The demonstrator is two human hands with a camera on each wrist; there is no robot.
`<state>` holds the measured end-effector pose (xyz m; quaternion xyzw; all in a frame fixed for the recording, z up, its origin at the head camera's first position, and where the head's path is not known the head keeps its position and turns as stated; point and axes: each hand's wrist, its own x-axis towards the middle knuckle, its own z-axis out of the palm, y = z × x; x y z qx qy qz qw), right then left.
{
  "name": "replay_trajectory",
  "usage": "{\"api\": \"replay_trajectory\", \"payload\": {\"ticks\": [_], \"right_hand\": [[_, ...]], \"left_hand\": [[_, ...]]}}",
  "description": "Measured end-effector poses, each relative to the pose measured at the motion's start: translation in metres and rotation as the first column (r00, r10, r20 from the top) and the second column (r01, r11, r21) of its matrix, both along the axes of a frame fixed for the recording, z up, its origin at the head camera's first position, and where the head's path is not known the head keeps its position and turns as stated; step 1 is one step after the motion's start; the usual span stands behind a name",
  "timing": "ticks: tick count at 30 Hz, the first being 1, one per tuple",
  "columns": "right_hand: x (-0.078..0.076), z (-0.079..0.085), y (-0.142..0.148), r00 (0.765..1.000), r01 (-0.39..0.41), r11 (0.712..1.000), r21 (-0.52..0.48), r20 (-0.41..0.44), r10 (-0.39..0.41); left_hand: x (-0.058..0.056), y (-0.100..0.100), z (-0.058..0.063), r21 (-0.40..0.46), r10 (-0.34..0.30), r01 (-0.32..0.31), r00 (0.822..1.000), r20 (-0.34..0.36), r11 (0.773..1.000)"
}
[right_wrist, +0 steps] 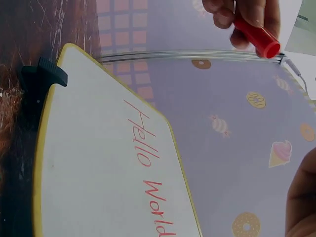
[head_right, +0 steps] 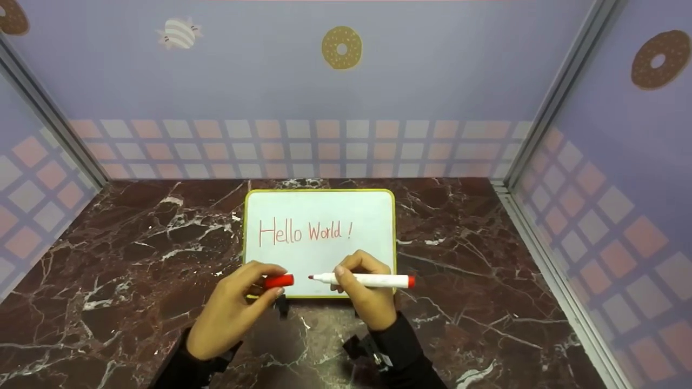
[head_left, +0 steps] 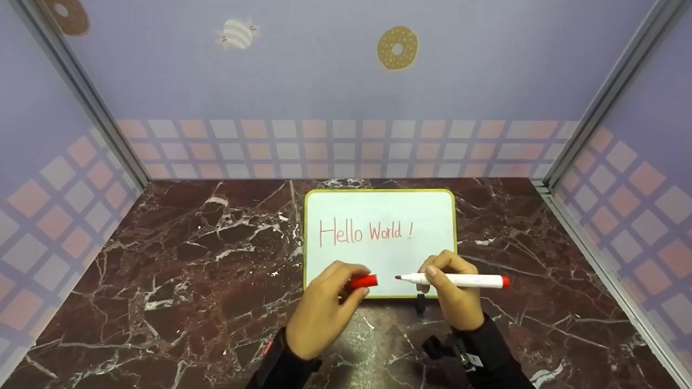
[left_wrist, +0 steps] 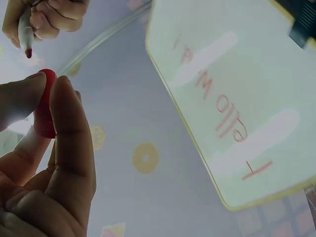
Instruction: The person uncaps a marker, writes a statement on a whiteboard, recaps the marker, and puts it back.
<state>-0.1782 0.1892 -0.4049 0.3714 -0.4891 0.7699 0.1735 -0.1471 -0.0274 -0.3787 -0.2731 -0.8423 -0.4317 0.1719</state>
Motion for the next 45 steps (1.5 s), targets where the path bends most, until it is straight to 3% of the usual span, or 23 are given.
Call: {"api": "replay_trajectory", "payload": {"ticks": [15,25,29,32,38,45], "right_hand": [[0.007,-0.002,-0.013,0.999,0.032,0.995,0.09,0.011,-0.033],[0.013,-0.005,-0.018,0.999,0.008,0.992,0.123,0.052,-0.014],[0.015,-0.004,-0.019,0.999,0.005,0.992,0.13,0.051,-0.012],[0.015,-0.001,-0.019,0.999,-0.042,0.991,0.125,0.027,0.039],[0.015,0.001,-0.02,0.994,-0.101,0.989,0.104,-0.019,0.104],[0.015,0.003,-0.022,0.993,-0.096,0.991,0.092,-0.066,0.103]], "left_hand": [[0.004,0.013,0.002,0.031,-0.117,0.117,0.993,-0.006,0.993],[0.005,0.017,0.0,0.092,-0.179,0.186,0.981,-0.078,0.978],[0.006,0.017,0.001,0.098,-0.179,0.194,0.973,-0.146,0.976],[0.006,0.017,0.002,0.081,-0.187,0.208,0.958,-0.216,0.975],[0.003,0.018,0.001,0.07,-0.207,0.252,0.901,-0.381,0.965],[0.003,0.021,-0.001,0.093,-0.191,0.257,0.875,-0.444,0.962]]}}
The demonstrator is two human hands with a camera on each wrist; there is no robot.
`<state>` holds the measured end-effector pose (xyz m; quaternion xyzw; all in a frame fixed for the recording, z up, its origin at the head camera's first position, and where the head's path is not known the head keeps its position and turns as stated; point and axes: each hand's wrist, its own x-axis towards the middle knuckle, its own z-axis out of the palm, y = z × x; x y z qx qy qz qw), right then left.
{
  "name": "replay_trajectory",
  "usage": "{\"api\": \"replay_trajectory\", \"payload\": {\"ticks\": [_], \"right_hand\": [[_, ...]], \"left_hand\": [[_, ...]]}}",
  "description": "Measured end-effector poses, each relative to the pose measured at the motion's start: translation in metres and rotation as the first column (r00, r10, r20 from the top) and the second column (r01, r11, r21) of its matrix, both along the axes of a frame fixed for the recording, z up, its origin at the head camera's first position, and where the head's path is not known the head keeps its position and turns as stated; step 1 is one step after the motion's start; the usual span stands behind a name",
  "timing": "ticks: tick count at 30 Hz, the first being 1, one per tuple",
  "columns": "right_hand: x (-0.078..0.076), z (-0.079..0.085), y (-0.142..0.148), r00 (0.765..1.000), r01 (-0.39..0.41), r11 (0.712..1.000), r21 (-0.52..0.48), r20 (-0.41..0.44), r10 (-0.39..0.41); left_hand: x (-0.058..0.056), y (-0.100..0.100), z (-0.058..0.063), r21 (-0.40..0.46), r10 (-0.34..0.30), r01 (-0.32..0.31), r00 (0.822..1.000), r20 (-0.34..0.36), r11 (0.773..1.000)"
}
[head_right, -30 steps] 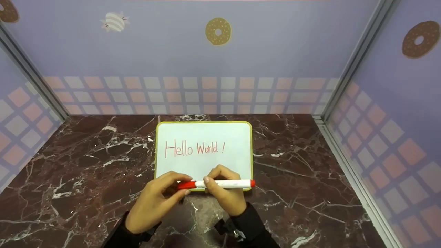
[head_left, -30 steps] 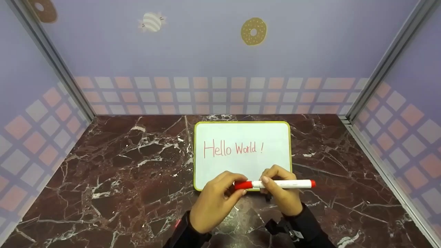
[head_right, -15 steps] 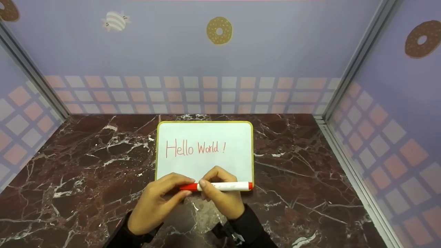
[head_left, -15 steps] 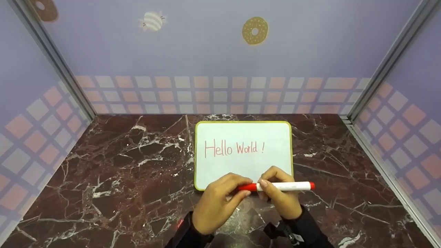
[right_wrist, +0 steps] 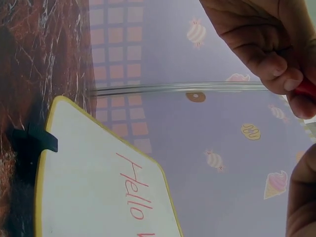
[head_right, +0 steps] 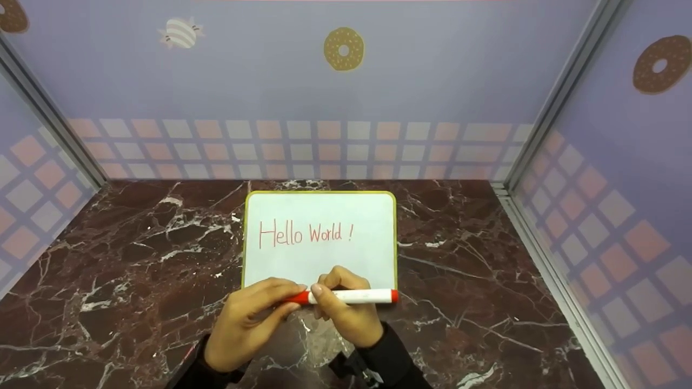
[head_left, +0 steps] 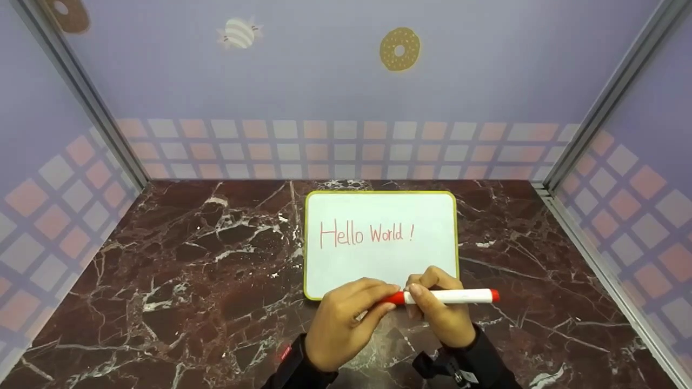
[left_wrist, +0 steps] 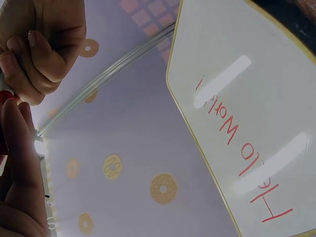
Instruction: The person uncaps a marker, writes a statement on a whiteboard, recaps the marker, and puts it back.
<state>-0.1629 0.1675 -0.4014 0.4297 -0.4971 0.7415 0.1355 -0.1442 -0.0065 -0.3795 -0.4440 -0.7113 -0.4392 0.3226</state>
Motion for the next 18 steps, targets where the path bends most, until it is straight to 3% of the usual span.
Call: {"api": "replay_trajectory", "payload": {"ticks": [4,10,18], "right_hand": [[0.0,-0.001,-0.0011,0.999,0.013,1.0,0.003,-0.038,-0.013],[0.0001,-0.0028,-0.0019,0.998,0.036,0.999,0.011,-0.061,-0.035],[-0.0013,-0.0029,-0.0011,0.998,0.026,1.0,0.015,-0.049,-0.025]], "left_hand": [[0.0014,-0.0005,-0.0005,0.009,-0.021,0.021,1.0,0.007,1.0],[0.0024,-0.001,-0.0022,0.031,-0.08,0.077,0.993,0.082,0.997],[0.0026,-0.0003,-0.0042,0.022,-0.083,0.081,0.988,0.132,0.996]]}}
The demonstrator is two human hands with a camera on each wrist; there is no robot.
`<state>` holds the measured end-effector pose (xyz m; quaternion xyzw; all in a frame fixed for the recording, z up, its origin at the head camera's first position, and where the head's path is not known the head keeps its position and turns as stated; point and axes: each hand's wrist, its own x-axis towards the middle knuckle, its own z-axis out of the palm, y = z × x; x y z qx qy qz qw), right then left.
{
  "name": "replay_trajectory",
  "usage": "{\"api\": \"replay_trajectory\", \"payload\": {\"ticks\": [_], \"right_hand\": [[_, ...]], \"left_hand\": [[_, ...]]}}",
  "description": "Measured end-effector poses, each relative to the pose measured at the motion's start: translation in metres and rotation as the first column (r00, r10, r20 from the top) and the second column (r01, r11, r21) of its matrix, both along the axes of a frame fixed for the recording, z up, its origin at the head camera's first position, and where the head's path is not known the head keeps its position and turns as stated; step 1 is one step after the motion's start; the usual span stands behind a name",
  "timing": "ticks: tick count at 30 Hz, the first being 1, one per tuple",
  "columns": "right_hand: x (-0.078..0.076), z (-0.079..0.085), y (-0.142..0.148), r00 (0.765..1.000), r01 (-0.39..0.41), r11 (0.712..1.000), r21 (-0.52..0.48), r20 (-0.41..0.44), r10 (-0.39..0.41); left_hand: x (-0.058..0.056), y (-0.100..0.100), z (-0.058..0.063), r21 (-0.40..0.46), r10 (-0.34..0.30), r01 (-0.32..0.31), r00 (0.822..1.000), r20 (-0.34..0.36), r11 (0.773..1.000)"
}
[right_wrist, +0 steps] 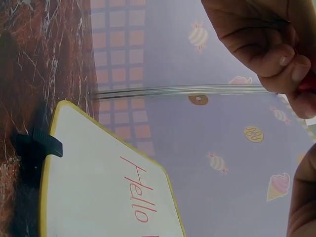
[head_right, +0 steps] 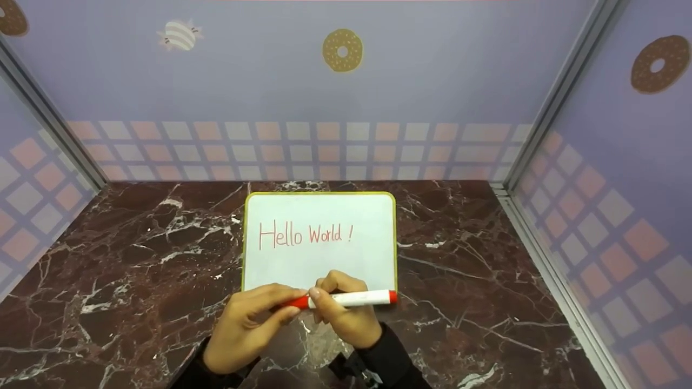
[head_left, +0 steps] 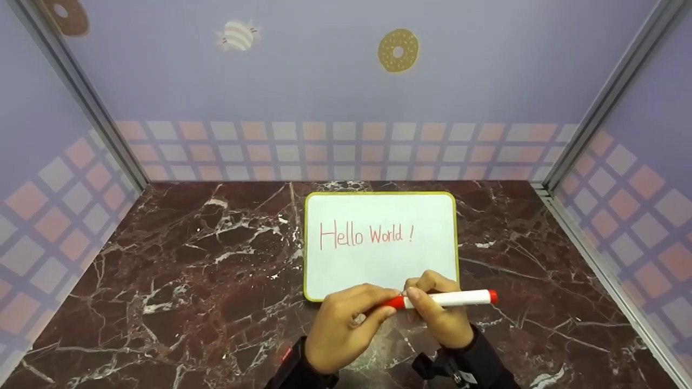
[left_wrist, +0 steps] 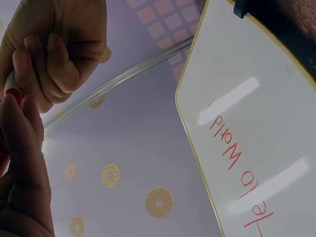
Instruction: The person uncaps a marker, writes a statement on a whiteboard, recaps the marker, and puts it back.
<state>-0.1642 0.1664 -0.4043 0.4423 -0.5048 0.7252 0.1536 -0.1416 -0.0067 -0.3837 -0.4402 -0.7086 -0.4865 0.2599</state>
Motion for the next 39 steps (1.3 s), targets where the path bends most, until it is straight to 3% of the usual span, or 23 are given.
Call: {"api": "replay_trajectory", "payload": {"ticks": [7,12,16,23,27,31,35,39], "right_hand": [[-0.001,0.0,0.001,0.999,-0.029,1.0,0.0,0.03,0.029],[0.0,0.0,0.003,0.999,-0.003,0.999,0.042,0.055,0.001],[-0.001,0.001,0.008,0.999,0.027,0.995,0.101,0.04,-0.031],[-0.004,0.013,0.03,1.0,-0.006,0.989,0.15,-0.001,0.006],[-0.002,0.023,0.048,0.997,0.073,0.977,0.2,0.007,-0.076],[0.004,0.029,0.062,0.984,0.155,0.935,0.321,0.038,-0.176],[0.013,0.038,0.067,0.969,0.197,0.852,0.485,0.037,-0.246],[0.019,0.043,0.065,0.965,0.184,0.781,0.597,0.042,-0.259]], "left_hand": [[0.002,-0.003,0.004,-0.037,0.022,-0.02,0.998,0.058,0.999],[0.0,-0.008,0.007,-0.068,0.024,-0.017,0.995,0.102,0.998],[-0.001,-0.012,0.009,-0.069,0.012,-0.003,0.991,0.131,0.998],[-0.001,-0.016,0.009,-0.049,0.032,-0.026,0.991,0.13,0.998],[-0.002,-0.018,0.008,-0.043,0.037,-0.031,0.987,0.159,0.999],[-0.002,-0.02,0.008,-0.055,0.047,-0.037,0.982,0.182,0.998],[-0.003,-0.023,0.008,-0.086,0.056,-0.04,0.979,0.196,0.996],[-0.005,-0.026,0.006,-0.125,0.078,-0.054,0.978,0.192,0.991]]}}
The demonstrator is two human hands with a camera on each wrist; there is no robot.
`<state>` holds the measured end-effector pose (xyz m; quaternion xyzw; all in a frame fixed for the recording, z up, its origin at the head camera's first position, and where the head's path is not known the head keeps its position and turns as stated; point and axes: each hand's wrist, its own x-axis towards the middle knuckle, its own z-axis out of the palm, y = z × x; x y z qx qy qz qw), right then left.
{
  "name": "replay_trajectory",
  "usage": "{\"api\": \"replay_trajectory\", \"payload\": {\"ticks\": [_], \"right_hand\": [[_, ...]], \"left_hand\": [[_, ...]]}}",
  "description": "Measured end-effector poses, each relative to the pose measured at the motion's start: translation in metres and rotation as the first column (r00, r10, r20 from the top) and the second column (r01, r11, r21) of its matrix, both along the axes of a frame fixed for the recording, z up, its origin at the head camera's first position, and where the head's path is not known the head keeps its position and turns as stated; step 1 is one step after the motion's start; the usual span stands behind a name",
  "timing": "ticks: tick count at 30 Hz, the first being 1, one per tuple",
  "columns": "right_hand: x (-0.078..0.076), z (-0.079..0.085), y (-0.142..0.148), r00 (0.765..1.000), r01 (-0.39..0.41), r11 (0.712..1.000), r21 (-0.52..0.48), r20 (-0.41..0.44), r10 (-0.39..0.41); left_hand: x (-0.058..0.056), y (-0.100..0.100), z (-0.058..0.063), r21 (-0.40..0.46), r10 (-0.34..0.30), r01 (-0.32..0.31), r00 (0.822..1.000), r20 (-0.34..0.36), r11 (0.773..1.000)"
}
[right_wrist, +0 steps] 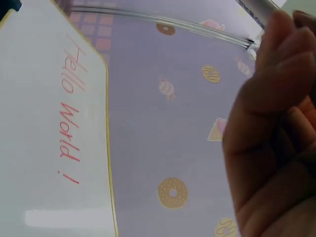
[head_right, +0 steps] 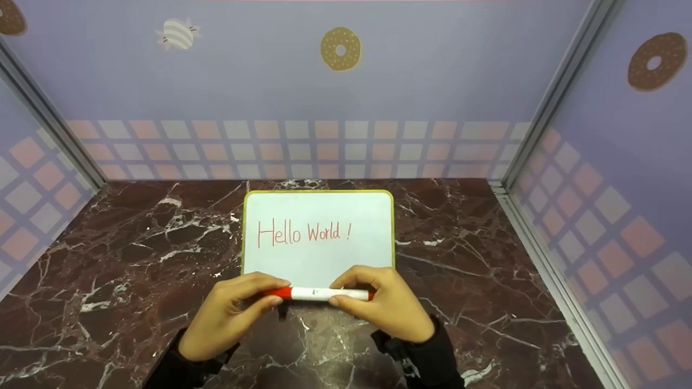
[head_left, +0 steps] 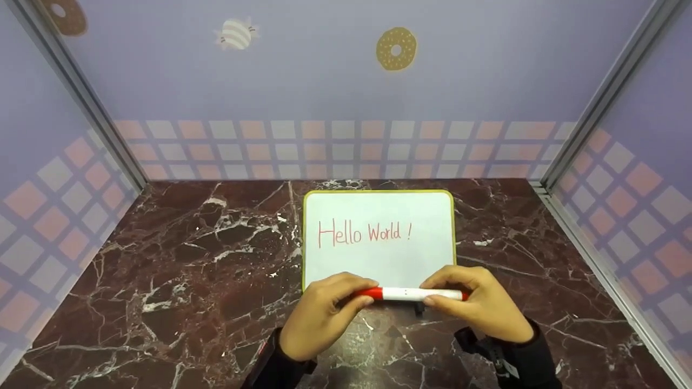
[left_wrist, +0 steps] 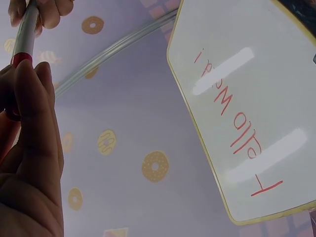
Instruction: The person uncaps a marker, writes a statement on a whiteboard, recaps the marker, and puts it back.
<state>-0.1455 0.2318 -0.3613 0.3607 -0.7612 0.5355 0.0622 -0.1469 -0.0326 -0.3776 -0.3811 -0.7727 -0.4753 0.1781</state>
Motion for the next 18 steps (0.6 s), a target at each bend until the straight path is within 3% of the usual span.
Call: {"api": "replay_trajectory", "payload": {"ticks": [5,9,18], "right_hand": [[-0.003,-0.01,0.003,0.999,0.013,0.991,0.134,0.039,-0.019],[-0.003,-0.014,0.001,1.0,0.027,0.969,0.245,0.006,-0.029],[-0.001,-0.013,0.002,0.999,0.021,0.962,0.271,-0.053,-0.007]], "left_hand": [[-0.002,-0.002,-0.005,-0.052,0.019,-0.019,1.0,0.001,0.998],[-0.002,-0.004,-0.007,-0.098,0.019,-0.02,1.0,-0.016,0.995],[0.001,-0.006,-0.005,-0.169,0.082,-0.088,0.996,-0.041,0.982]]}}
